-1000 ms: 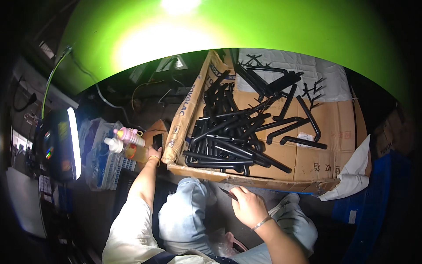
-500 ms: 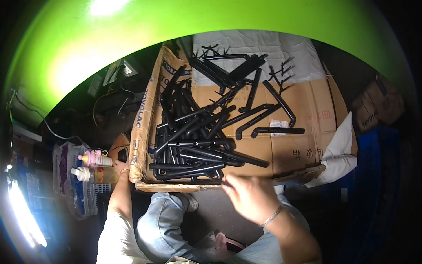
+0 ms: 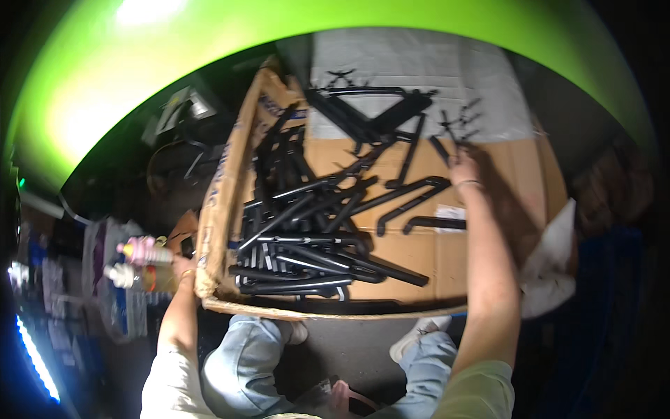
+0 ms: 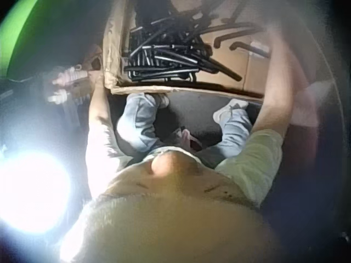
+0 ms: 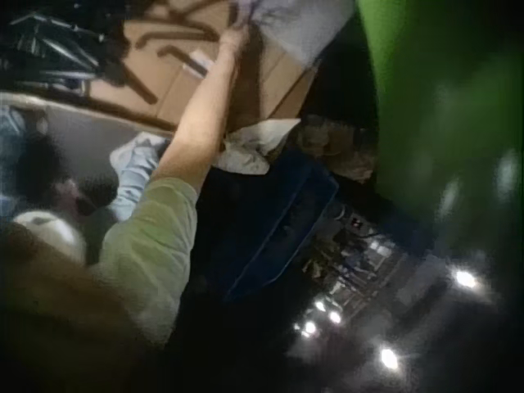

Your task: The person trims black plastic parts using a small blade and arranges them into a plastic crate.

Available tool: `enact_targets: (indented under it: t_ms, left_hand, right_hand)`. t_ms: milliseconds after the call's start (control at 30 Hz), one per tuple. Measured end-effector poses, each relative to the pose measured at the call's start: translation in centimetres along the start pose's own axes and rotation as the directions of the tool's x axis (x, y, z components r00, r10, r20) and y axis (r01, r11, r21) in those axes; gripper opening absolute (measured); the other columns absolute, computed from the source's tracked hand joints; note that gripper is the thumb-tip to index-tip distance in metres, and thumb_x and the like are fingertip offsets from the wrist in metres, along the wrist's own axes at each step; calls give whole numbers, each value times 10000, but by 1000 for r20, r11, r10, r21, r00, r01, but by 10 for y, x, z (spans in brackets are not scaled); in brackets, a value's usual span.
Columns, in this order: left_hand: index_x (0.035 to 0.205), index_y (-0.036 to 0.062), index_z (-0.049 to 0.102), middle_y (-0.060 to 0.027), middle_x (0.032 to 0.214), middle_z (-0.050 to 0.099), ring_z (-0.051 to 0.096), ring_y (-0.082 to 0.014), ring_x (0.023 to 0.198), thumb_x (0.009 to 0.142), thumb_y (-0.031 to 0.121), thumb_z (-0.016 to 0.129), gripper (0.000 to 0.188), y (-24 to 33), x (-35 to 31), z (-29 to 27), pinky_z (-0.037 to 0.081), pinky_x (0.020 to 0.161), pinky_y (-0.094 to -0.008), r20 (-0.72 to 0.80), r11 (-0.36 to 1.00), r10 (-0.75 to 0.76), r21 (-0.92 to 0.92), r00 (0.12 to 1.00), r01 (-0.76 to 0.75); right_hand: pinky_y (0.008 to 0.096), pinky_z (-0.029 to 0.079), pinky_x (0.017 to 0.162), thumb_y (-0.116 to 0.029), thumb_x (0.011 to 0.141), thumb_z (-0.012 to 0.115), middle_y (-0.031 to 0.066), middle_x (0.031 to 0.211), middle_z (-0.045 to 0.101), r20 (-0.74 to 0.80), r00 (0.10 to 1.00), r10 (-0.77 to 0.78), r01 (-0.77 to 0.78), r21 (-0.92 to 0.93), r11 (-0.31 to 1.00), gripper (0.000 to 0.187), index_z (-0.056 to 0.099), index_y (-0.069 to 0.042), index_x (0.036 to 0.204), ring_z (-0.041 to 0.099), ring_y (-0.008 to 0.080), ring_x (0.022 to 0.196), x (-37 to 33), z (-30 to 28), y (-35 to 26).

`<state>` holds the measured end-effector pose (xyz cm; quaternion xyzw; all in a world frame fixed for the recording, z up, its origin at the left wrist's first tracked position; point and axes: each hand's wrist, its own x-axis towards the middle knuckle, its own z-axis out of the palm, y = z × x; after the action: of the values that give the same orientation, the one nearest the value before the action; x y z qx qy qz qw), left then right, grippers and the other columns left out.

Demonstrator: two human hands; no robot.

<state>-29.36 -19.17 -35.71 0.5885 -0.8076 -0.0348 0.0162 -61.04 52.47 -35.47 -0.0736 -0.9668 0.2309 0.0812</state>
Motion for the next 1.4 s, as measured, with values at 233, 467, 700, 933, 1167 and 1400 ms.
enact_targets:
  t_ms: [233,467,700,933,1167,1400]
  left_hand:
    - [1272,-13,432,-236,1280,533,491,-376,1234,677,498,766,853,20,-15,8,383,1051,-447,-56,994,20,-104,998,-26]
    - [1277,-6,426,-224,1294,521,464,-369,1259,688,460,766,825,15,-22,-2,352,1076,-439,-44,985,19,-171,999,-27]
    - [1303,0,416,-211,1313,513,454,-355,1273,694,443,766,831,25,-35,-5,344,1082,-438,-25,975,8,-223,1000,-13]
    - [1319,8,403,-211,1327,503,460,-362,1263,703,437,760,831,13,-40,-17,353,1068,-453,5,968,-24,-249,1000,24]
    - [1355,26,379,-236,1331,490,487,-388,1248,672,618,758,980,9,-20,26,403,1039,-489,17,972,71,-227,997,-65]
    - [1197,0,599,-223,1174,605,534,-377,1173,822,252,717,467,-65,14,15,412,1012,-446,-213,838,332,-380,919,-391]
  right_hand:
    - [356,558,678,-309,1002,480,126,1156,641,170,932,319,-357,572,738,440,503,-65,1367,676,216,933,23,4,18]
    - [362,548,799,-253,1020,441,133,1414,454,-104,990,98,-40,455,889,420,476,-79,1400,540,247,1194,19,-51,-13]
    - [333,411,1019,-269,1036,420,144,1412,458,-203,965,-165,215,251,944,445,444,-30,1411,491,249,1282,-62,-117,-53]
    - [332,367,1058,-270,1049,398,120,1433,449,-63,984,-169,180,265,947,457,434,3,1413,522,228,1243,-206,-209,-56]
    - [205,405,570,-253,1050,357,65,1394,516,-204,977,-56,90,164,982,425,476,-25,1388,592,156,1116,-321,-331,-8]
    - [210,407,603,-326,1021,454,43,1267,606,-69,970,232,-195,345,918,405,569,-59,1304,627,103,957,-355,-395,23]
